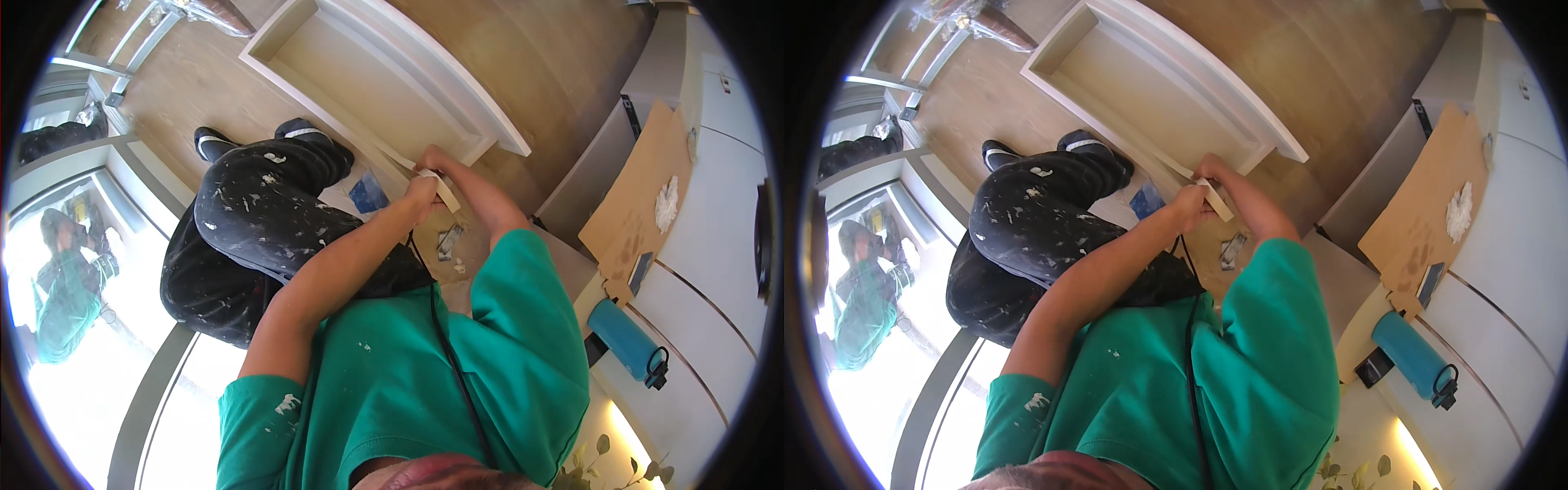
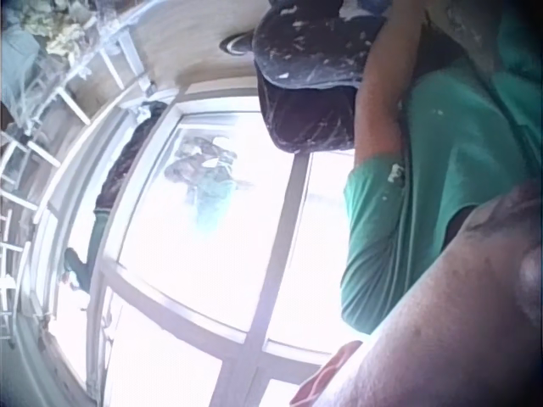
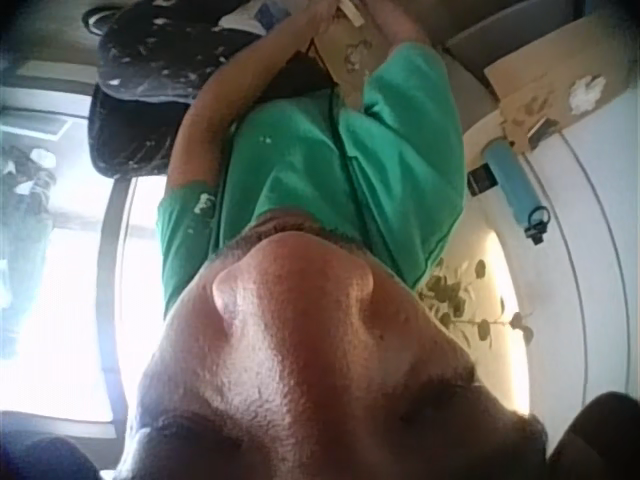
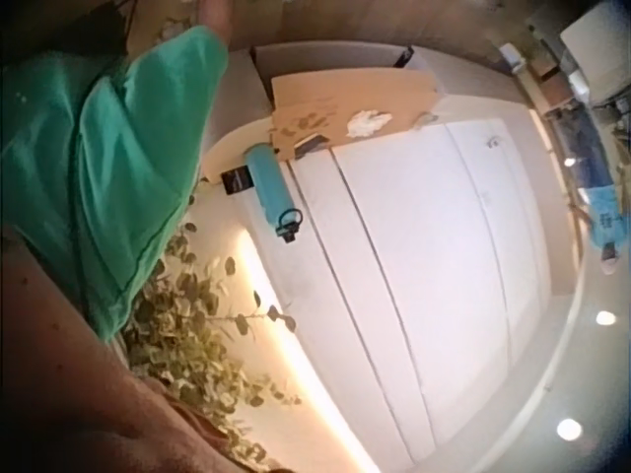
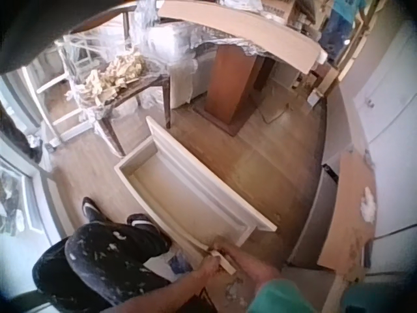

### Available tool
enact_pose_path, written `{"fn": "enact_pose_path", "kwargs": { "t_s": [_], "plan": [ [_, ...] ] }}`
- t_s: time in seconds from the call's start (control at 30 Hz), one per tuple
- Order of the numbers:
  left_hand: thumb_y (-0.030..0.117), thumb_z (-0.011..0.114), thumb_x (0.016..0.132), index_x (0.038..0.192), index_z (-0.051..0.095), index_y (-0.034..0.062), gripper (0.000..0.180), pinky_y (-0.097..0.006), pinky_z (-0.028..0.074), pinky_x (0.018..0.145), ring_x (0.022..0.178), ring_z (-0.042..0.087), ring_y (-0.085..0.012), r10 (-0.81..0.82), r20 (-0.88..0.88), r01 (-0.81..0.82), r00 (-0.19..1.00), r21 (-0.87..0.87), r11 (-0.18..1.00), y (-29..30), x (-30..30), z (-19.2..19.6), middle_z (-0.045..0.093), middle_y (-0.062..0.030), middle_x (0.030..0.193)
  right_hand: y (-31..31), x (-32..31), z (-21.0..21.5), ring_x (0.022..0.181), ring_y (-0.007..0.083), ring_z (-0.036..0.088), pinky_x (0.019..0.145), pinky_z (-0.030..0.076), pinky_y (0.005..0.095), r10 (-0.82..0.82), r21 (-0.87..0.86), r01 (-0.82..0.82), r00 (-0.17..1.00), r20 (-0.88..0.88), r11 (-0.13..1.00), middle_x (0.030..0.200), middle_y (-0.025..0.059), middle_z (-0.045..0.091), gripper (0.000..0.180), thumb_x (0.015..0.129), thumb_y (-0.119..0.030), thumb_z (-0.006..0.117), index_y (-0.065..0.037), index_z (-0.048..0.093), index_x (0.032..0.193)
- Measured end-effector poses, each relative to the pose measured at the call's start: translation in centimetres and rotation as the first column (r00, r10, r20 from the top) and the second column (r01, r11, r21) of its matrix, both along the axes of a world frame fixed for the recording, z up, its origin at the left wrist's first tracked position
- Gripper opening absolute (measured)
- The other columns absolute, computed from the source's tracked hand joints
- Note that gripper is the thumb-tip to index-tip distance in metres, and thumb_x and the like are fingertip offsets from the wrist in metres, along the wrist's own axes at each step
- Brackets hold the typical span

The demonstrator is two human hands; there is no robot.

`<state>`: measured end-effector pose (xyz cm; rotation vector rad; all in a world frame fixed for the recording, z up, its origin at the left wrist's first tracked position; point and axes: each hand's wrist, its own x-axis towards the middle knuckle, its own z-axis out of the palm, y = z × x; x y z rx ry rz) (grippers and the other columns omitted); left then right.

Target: The person applies strips of white tape to the internal edges and corner seams of a white wooden drawer by hand. They tear lengths of tape from a roll and press them firmly into place along the joints.

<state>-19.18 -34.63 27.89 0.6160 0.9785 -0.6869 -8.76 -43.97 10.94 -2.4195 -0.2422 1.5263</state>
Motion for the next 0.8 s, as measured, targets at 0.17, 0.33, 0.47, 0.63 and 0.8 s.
{"fn": "enact_pose_path", "kwargs": {
  "t_s": [0.17,0.33,0.47,0.63,0.8],
  "plan": [
    [0.012,0.042,0.095,0.115,0.054,-0.0013,0.027,-0.049,0.056,0.087,0.096,0.066,-0.0290,0.007,-0.045,-0.009,0.999,-0.028,1.000,-0.4,-0.2,0.6,0.064,-0.0138,0.106,0.6,0.2,-1.1,0.067,0.0266,0.065,0.068,0.054,0.0417,-0.020,-0.060,0.013,0.994,-0.109,0.998,0.077,0.0188,0.071,0.052,0.064,-0.038,0.090,0.007,0.073,0.082],
    [0.012,0.043,0.095,0.118,0.054,-0.0021,0.029,-0.046,0.057,0.084,0.093,0.067,-0.0299,0.028,-0.051,-0.031,0.998,-0.049,0.998,-0.5,-0.2,0.8,0.065,-0.0160,0.111,1.0,-0.9,-2.9,0.080,0.0308,0.071,0.075,0.056,0.0407,0.191,-0.172,-0.185,0.981,0.019,0.968,0.089,0.0193,0.074,0.051,0.068,-0.040,0.087,0.004,0.075,0.092],
    [0.014,0.043,0.096,0.119,0.054,-0.0036,0.031,-0.044,0.057,0.083,0.093,0.068,-0.0298,0.053,-0.071,-0.055,0.996,-0.025,0.998,-0.9,-0.5,0.0,0.064,-0.0163,0.113,1.3,-1.4,-2.8,0.097,0.0326,0.072,0.085,0.055,0.0410,0.178,-0.233,-0.177,0.984,-0.020,0.956,0.105,0.0193,0.073,0.052,0.071,-0.041,0.084,-0.002,0.075,0.104],
    [0.014,0.046,0.096,0.119,0.053,-0.0058,0.031,-0.041,0.058,0.077,0.092,0.068,-0.0281,0.063,-0.084,-0.062,0.994,0.018,0.998,-1.2,-0.6,-0.3,0.063,-0.0165,0.112,1.3,-1.9,-2.3,0.098,0.0341,0.071,0.086,0.054,0.0422,0.148,-0.207,-0.145,0.989,-0.001,0.967,0.107,0.0202,0.073,0.048,0.074,-0.038,0.083,-0.002,0.075,0.104],
    [0.011,0.050,0.094,0.119,0.052,-0.0057,0.030,-0.039,0.057,0.073,0.091,0.067,-0.0272,0.100,-0.098,-0.097,0.990,0.037,0.995,-1.6,-0.9,-1.7,0.063,-0.0170,0.109,1.7,-2.1,-1.0,0.101,0.0349,0.071,0.086,0.055,0.0427,0.124,-0.215,-0.114,0.992,0.032,0.970,0.109,0.0199,0.072,0.046,0.075,-0.037,0.081,-0.002,0.075,0.104]
  ]
}}
